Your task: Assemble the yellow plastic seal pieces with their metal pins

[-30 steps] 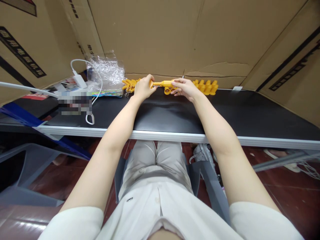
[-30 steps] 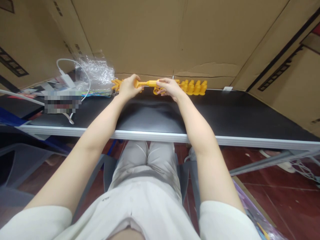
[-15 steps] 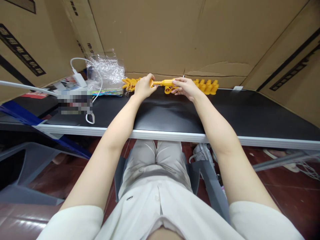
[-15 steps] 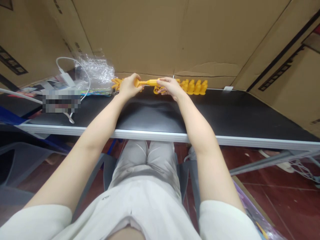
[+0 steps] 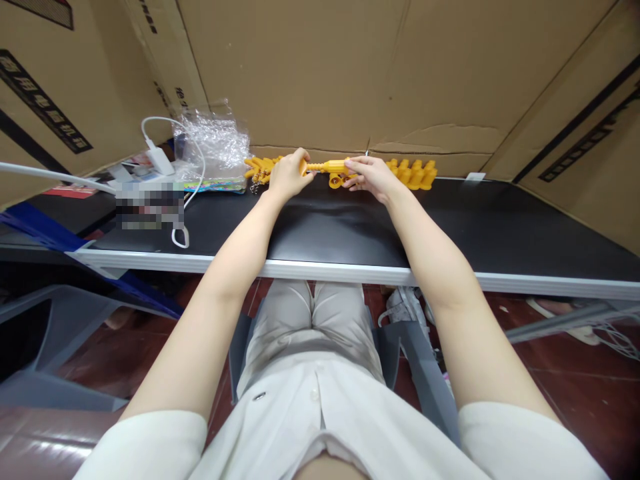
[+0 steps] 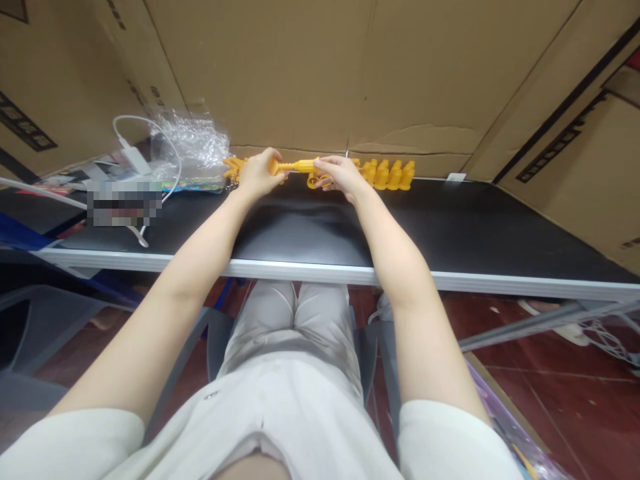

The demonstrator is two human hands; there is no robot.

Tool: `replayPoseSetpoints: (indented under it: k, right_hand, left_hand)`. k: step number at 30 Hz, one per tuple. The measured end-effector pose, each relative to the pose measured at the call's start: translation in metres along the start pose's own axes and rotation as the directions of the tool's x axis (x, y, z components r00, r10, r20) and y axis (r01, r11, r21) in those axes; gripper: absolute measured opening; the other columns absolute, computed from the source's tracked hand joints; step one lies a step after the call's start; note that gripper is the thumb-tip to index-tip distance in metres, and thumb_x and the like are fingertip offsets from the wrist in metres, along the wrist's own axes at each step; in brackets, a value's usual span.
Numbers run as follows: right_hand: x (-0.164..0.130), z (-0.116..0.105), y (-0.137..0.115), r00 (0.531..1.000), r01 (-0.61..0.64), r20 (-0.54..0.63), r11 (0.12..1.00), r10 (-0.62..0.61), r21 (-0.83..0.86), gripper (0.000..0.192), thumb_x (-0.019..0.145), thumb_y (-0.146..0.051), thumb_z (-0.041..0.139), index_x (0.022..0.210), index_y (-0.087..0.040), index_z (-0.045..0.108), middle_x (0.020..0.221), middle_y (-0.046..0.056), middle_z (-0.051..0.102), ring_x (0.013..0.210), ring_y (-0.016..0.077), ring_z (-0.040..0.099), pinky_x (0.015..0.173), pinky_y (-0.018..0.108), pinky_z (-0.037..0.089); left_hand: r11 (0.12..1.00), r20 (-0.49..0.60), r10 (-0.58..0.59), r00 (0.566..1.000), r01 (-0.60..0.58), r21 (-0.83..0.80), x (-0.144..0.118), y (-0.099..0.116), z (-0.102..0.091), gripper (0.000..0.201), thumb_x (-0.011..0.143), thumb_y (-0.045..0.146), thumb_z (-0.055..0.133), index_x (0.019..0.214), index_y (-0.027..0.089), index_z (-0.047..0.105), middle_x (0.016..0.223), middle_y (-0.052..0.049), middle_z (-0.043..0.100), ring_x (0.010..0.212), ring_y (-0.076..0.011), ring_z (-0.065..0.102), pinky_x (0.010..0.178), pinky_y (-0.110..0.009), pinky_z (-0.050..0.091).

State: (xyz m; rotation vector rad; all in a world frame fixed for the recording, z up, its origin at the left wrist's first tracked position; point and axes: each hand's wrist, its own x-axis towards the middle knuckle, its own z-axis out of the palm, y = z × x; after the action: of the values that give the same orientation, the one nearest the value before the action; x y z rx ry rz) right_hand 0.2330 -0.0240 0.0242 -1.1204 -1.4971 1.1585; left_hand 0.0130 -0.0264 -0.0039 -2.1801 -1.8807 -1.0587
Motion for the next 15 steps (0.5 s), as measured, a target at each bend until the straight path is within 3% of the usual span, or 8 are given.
replayPoseSetpoints:
  k: [15]
  right_hand:
    - [0.0003, 0.0009, 0.0003, 1.0, -0.019, 0.006, 0.999, 0.019, -0.031, 0.032, 0.102, -0.044, 0.079, 0.089, -0.019, 0.064, 0.081, 0.001, 0.073, 0.055, 0.0074, 0.067, 0.052, 0.016, 0.052]
  left_hand:
    - [1.0, 0.005, 0.014, 1.0, -0.014, -0.027, 0.0041, -0.0065, 0.005, 0.041, 0.093, 0.03, 0.071, 0.133, 0.024, 0.067, 0.126, -0.012, 0.076, 0.123, -0.0319, 0.069, 0.114, -0.044, 0.051]
